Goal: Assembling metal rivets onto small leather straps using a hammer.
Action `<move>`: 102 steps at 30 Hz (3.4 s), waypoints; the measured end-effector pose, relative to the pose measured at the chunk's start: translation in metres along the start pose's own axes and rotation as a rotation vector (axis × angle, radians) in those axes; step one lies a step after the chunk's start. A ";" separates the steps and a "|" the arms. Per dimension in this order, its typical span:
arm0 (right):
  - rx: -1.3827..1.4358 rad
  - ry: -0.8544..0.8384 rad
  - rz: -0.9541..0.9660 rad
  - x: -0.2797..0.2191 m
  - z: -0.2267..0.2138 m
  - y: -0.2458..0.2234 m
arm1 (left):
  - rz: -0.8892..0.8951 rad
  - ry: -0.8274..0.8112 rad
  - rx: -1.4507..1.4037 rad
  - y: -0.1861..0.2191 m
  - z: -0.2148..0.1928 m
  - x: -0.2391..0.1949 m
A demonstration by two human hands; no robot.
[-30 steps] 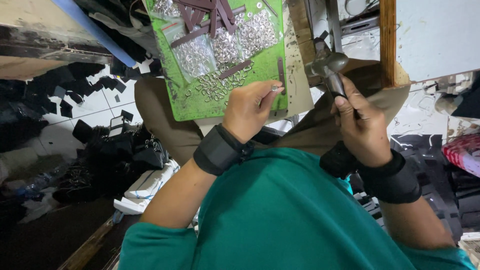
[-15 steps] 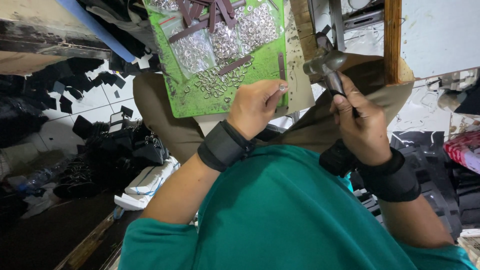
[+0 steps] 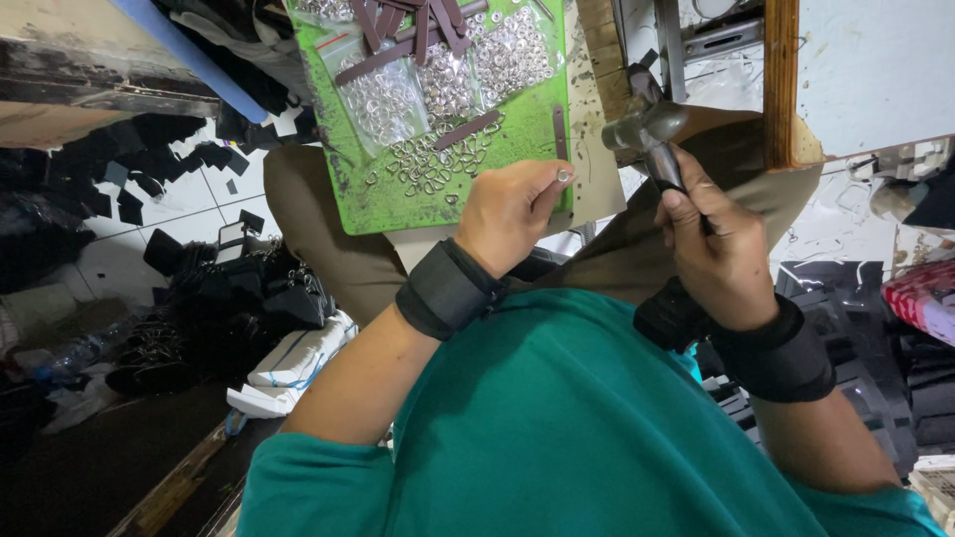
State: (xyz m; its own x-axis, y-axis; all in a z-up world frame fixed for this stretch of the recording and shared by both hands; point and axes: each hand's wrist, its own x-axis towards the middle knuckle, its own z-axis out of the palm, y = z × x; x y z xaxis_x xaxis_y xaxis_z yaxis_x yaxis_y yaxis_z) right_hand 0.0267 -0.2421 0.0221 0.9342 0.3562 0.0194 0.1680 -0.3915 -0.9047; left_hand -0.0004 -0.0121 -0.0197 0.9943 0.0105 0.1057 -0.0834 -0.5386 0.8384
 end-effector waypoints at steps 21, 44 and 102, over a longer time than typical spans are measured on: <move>-0.030 -0.026 -0.053 0.000 -0.006 -0.010 | 0.064 -0.012 0.115 -0.003 0.006 0.001; -0.178 -0.154 -0.336 -0.013 -0.021 -0.034 | 0.176 -0.052 0.096 0.001 0.001 0.007; -1.400 0.406 -0.348 0.022 -0.121 0.057 | -0.063 0.001 0.525 -0.046 0.031 0.070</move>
State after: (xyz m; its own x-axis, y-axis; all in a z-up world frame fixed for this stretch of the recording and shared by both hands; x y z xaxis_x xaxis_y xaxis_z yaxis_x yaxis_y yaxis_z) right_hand 0.0952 -0.3590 0.0220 0.7674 0.4381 0.4681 0.3320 -0.8961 0.2946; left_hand 0.0747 -0.0129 -0.0674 0.9963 0.0575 0.0645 0.0212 -0.8866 0.4621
